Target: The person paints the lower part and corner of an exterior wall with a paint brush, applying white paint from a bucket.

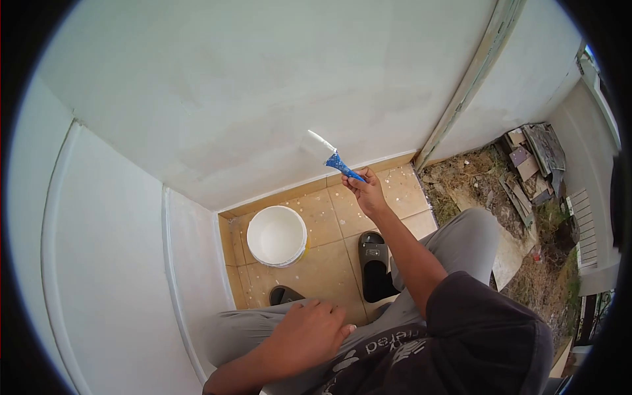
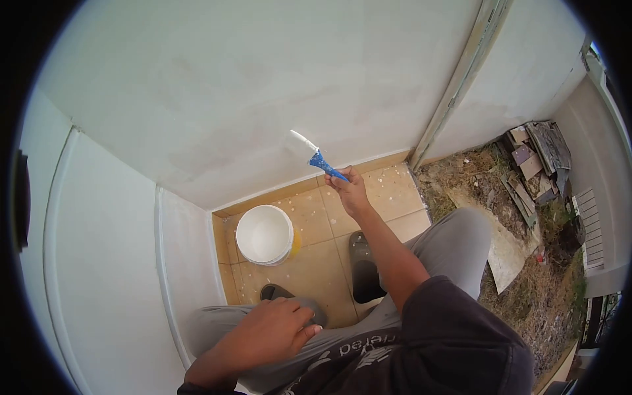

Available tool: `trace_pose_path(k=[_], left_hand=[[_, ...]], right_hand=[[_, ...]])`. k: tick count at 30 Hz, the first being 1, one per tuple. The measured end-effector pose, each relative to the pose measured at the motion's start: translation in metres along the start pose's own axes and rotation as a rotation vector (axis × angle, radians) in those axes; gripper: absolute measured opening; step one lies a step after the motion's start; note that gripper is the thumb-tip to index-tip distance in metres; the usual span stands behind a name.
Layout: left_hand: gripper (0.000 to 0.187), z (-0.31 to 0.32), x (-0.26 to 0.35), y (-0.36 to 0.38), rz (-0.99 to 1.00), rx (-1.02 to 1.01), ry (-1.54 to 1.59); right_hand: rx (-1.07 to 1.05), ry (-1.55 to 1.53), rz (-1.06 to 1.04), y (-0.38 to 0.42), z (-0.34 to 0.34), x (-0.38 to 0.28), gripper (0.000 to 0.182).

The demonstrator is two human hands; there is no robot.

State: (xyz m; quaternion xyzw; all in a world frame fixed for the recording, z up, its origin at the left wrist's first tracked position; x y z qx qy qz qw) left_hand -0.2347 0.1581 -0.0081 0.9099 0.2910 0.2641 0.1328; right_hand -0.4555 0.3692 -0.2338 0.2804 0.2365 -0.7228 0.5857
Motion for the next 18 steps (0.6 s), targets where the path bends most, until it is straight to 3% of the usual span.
trace_pose_path(k=[5, 12, 18], left_hand=[[0.034, -0.001, 0.000, -0.008, -0.010, 0.031, 0.018], [0.032, -0.002, 0.002, -0.018, -0.031, 0.029, 0.030], [0.031, 0.005, 0.002, -0.022, -0.023, -0.019, 0.014]], right_hand=[[0.200, 0.318, -0.269, -0.015, -0.081, -0.078, 0.012], [0.467, 0.316, -0.539, -0.011, -0.127, -0.155, 0.014], [0.841, 0.358, -0.786, 0.010, -0.155, -0.197, 0.015]])
Point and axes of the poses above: each hand's wrist, its own y-axis away from the middle knuckle, its own z-axis out of the palm, x = y × z, the point moved 8 cm from there along -y, towards the middle knuckle, and after that the axes turned 7 degrees about -y, right-handed, at the moved point
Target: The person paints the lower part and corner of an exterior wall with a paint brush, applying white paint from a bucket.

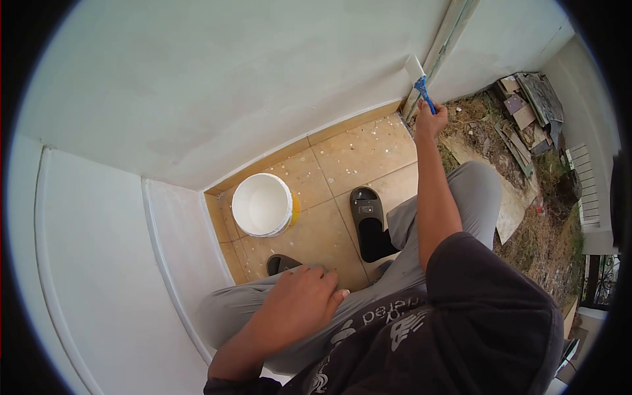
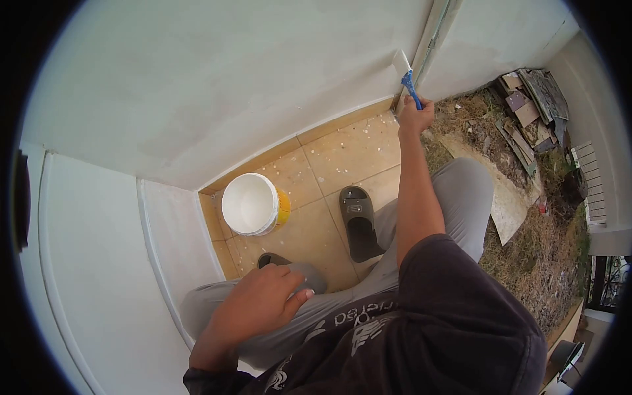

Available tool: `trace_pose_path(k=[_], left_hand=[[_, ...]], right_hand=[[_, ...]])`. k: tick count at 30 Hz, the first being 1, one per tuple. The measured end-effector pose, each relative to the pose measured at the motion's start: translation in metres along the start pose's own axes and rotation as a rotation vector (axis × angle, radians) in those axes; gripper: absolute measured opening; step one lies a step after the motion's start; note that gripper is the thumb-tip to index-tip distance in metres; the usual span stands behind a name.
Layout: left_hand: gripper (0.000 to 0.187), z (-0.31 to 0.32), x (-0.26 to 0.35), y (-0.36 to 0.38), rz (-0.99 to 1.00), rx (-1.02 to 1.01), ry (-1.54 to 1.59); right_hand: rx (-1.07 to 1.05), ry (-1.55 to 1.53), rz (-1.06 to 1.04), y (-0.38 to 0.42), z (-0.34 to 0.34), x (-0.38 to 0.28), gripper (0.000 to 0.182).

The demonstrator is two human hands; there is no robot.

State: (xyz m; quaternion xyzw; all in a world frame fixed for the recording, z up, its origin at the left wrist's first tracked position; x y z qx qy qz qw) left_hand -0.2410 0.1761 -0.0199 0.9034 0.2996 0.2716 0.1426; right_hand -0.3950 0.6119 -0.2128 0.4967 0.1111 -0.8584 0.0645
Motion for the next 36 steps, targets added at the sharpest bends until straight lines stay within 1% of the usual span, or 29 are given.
trace_pose_path(k=[2, 3, 6, 8, 9, 12, 14, 16, 17, 20, 24, 27, 30, 31, 32, 33, 34, 35, 36], left_hand=[[0.031, 0.002, -0.001, 0.002, -0.015, 0.001, 0.014], [0.031, 0.000, -0.002, 0.000, -0.016, 0.011, 0.011], [0.031, 0.000, -0.002, -0.001, -0.016, 0.016, 0.015], [0.031, 0.001, -0.001, -0.004, -0.022, -0.003, 0.005], [0.031, 0.000, -0.002, -0.006, -0.030, -0.012, -0.001], [0.033, 0.003, -0.003, -0.011, -0.041, -0.059, 0.016], [0.033, 0.002, -0.002, -0.015, -0.046, -0.064, 0.008], [0.034, 0.002, -0.002, -0.018, -0.054, -0.086, 0.007], [0.034, 0.003, -0.003, -0.021, -0.060, -0.104, 0.008], [0.034, 0.004, -0.004, -0.027, -0.065, -0.120, -0.013], [0.034, 0.001, -0.008, -0.034, -0.085, -0.145, 0.016], [0.033, -0.002, -0.012, -0.038, -0.090, -0.106, 0.026], [0.033, -0.001, -0.016, -0.040, -0.091, -0.081, 0.035], [0.033, -0.001, -0.016, -0.040, -0.090, -0.084, 0.036], [0.033, 0.000, -0.016, -0.040, -0.092, -0.089, 0.039], [0.033, 0.000, -0.016, -0.039, -0.094, -0.093, 0.039], [0.034, 0.001, -0.016, -0.038, -0.086, -0.092, 0.038], [0.034, 0.002, -0.017, -0.036, -0.079, -0.091, 0.039], [0.034, 0.002, -0.017, -0.035, -0.072, -0.090, 0.040]], right_hand=[[0.119, 0.061, -0.088, -0.017, -0.013, -0.004, 0.016], [0.119, 0.174, -0.118, -0.026, -0.017, -0.001, 0.017], [0.026, 0.418, -0.208, -0.024, -0.008, 0.018, 0.015], [-0.053, 0.339, -0.085, 0.003, 0.004, 0.042, 0.014], [-0.116, 0.291, -0.060, 0.019, 0.011, 0.053, 0.014], [-0.286, 0.177, 0.080, 0.087, 0.027, 0.078, 0.017], [-0.418, 0.208, 0.146, 0.139, 0.043, 0.079, 0.019], [-0.497, 0.189, 0.190, 0.182, 0.059, 0.072, 0.021], [-0.510, 0.159, 0.143, 0.196, 0.065, 0.069, 0.020], [-0.671, 0.225, 0.130, 0.224, 0.076, 0.057, 0.022], [-0.885, 0.254, -0.058, 0.251, 0.083, 0.028, 0.029], [-1.080, 0.291, -0.198, 0.267, 0.082, 0.012, 0.035], [-1.029, 0.425, -0.275, 0.236, 0.076, 0.018, 0.043], [-0.991, 0.476, -0.348, 0.214, 0.069, 0.032, 0.050], [-0.876, 0.502, -0.437, 0.185, 0.062, 0.027, 0.044], [-0.909, 0.672, -0.393, 0.157, 0.053, 0.039, 0.037], [-0.827, 0.717, -0.367, 0.129, 0.044, 0.042, 0.032], [-0.717, 0.728, -0.383, 0.104, 0.032, 0.049, 0.032], [-0.620, 0.747, -0.353, 0.082, 0.020, 0.054, 0.031]])
Point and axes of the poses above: each hand's wrist, its own y-axis away from the middle knuckle, its own z-axis out of the palm, x = y × z, the point moved 8 cm from there along -y, towards the middle knuckle, and after that the axes turned 7 degrees about -y, right-handed, at the moved point
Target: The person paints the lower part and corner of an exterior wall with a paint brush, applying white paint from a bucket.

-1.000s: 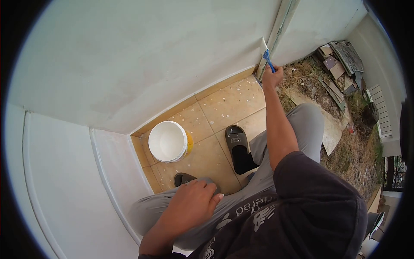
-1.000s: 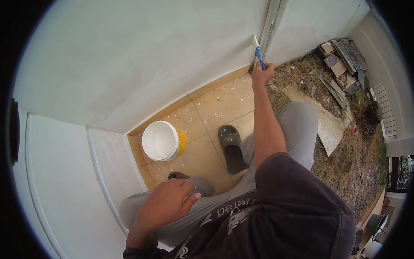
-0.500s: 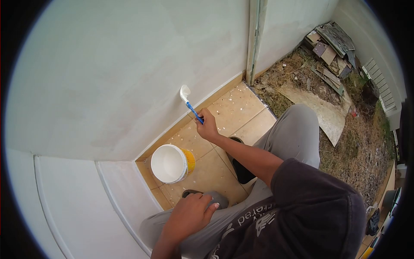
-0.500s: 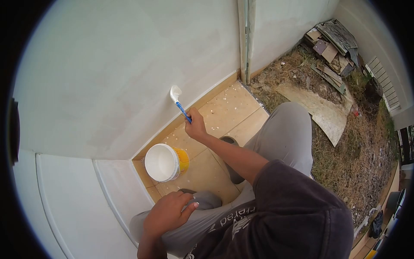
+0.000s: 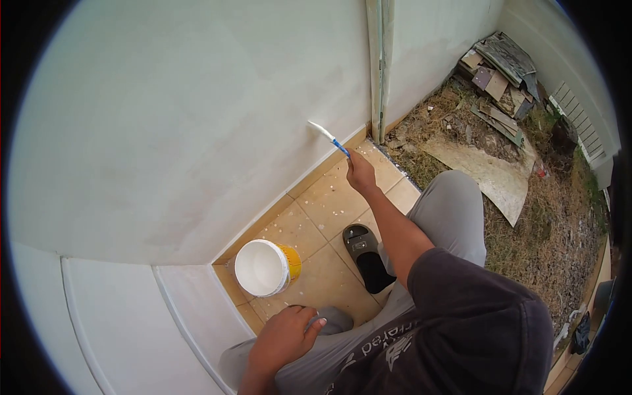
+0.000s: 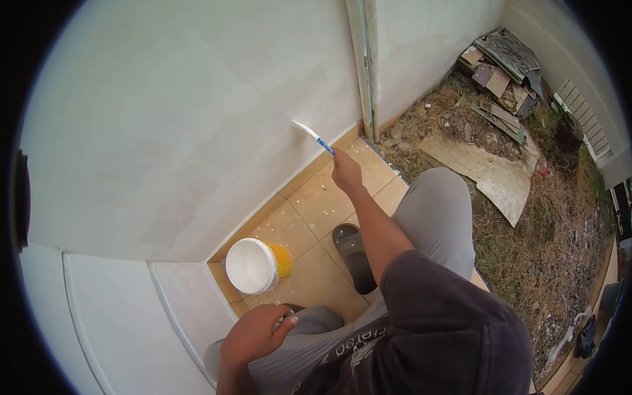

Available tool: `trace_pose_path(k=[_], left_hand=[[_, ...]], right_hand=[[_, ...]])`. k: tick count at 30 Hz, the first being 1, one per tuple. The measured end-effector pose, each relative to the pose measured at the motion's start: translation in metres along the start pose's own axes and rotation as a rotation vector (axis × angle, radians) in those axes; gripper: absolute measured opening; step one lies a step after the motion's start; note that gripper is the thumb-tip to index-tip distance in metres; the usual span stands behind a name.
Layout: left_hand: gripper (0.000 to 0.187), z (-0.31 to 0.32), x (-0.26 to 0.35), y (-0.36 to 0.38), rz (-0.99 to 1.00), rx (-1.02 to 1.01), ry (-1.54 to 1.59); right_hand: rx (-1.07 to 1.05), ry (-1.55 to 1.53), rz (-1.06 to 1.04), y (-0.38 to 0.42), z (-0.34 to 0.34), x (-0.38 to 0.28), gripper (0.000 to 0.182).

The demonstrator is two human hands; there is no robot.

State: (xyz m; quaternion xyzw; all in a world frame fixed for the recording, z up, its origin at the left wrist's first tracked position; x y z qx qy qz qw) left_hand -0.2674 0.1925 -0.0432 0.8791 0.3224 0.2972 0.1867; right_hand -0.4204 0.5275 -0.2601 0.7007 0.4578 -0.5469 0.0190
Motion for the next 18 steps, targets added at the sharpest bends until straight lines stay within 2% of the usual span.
trace_pose_path(k=[4, 7, 10, 14, 18], left_hand=[[0.034, -0.004, -0.001, 0.003, -0.009, 0.029, -0.001], [0.033, -0.004, 0.001, 0.005, -0.030, 0.009, -0.006], [0.033, 0.001, -0.002, 0.004, -0.010, 0.005, -0.012], [0.033, 0.002, -0.003, 0.004, -0.029, -0.018, -0.020], [0.033, 0.000, -0.001, 0.004, -0.038, -0.008, -0.009]], right_hand=[[0.059, 0.045, 0.344, -0.017, -0.020, 0.045, 0.027], [0.267, 0.093, 0.459, -0.020, -0.037, 0.061, 0.023], [0.329, 0.165, 0.554, -0.026, -0.047, 0.074, 0.019], [0.125, 0.193, 0.576, -0.030, -0.028, 0.074, 0.021], [-0.023, 0.103, 0.466, -0.019, 0.009, 0.048, 0.018]])
Point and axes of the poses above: each hand's wrist, its own y-axis away from the middle knuckle, its own z-axis out of the palm, x = y × z, the point moved 8 cm from there along -y, towards the middle knuckle, and after that the axes turned 7 degrees about -y, right-handed, at the moved point
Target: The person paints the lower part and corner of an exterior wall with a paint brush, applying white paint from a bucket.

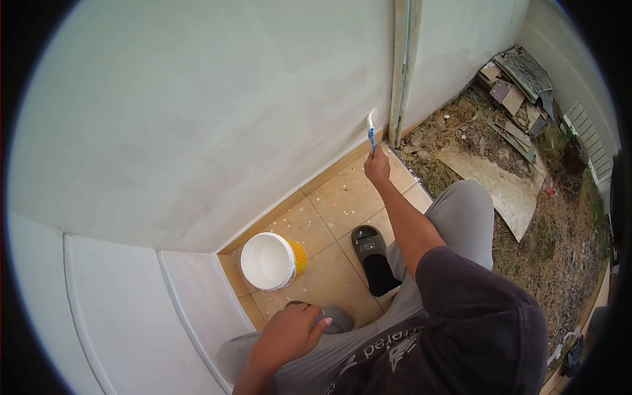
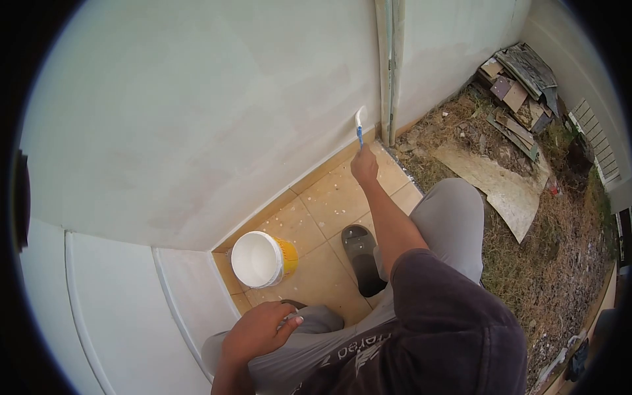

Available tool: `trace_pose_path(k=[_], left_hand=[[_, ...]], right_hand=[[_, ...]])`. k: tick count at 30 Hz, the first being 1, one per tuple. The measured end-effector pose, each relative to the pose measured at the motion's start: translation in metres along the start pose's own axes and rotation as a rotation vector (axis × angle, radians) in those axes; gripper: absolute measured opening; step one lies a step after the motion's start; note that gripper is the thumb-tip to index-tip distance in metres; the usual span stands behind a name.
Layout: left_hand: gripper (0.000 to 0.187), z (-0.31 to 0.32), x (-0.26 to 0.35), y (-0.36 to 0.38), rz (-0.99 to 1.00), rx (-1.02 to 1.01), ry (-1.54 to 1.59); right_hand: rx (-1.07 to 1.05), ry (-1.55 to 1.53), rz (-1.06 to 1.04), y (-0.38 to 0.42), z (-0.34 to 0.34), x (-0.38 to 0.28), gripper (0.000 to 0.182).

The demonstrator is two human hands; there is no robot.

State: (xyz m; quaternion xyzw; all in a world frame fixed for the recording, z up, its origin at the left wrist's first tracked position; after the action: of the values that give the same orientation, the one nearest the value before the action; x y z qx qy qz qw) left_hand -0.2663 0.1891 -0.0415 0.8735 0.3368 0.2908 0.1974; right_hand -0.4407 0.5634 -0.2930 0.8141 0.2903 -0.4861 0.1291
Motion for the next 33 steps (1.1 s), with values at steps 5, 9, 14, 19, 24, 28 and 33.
trace_pose_path(k=[5, 9, 14, 19, 24, 28, 33], left_hand=[[0.034, -0.003, 0.004, -0.008, 0.014, -0.023, -0.032], [0.034, -0.008, 0.012, -0.018, 0.025, -0.043, -0.047], [0.034, -0.009, 0.012, -0.027, 0.033, -0.054, -0.056], [0.033, -0.012, 0.012, -0.029, -0.003, -0.070, -0.045], [0.033, -0.005, -0.001, -0.025, -0.007, -0.061, -0.019], [0.032, -0.007, -0.005, -0.018, -0.011, -0.025, -0.006], [0.032, -0.010, -0.010, -0.012, -0.027, 0.002, 0.001]], right_hand=[[-0.231, -0.087, -0.222, 0.093, 0.061, -0.040, 0.026], [-0.404, -0.118, -0.405, 0.144, 0.085, -0.069, 0.026], [-0.712, 0.024, -0.589, 0.172, 0.096, -0.100, 0.022], [-0.584, -0.044, -0.460, 0.129, 0.093, -0.086, 0.017], [-0.358, -0.060, -0.346, 0.046, 0.035, -0.030, 0.018], [-0.150, -0.018, -0.245, 0.018, 0.005, 0.006, 0.019], [0.094, 0.065, -0.104, 0.006, -0.019, 0.027, 0.022]])
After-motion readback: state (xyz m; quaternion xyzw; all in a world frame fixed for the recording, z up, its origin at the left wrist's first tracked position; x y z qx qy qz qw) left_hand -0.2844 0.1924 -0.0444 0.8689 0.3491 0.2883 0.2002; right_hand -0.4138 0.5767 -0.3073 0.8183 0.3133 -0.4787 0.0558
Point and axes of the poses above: each hand's wrist, its own y-axis away from the middle knuckle, its own z-axis out of the palm, x = y × z, the point moved 8 cm from there along -y, towards the middle knuckle, and after that the axes turned 7 degrees about -y, right-handed, at the moved point
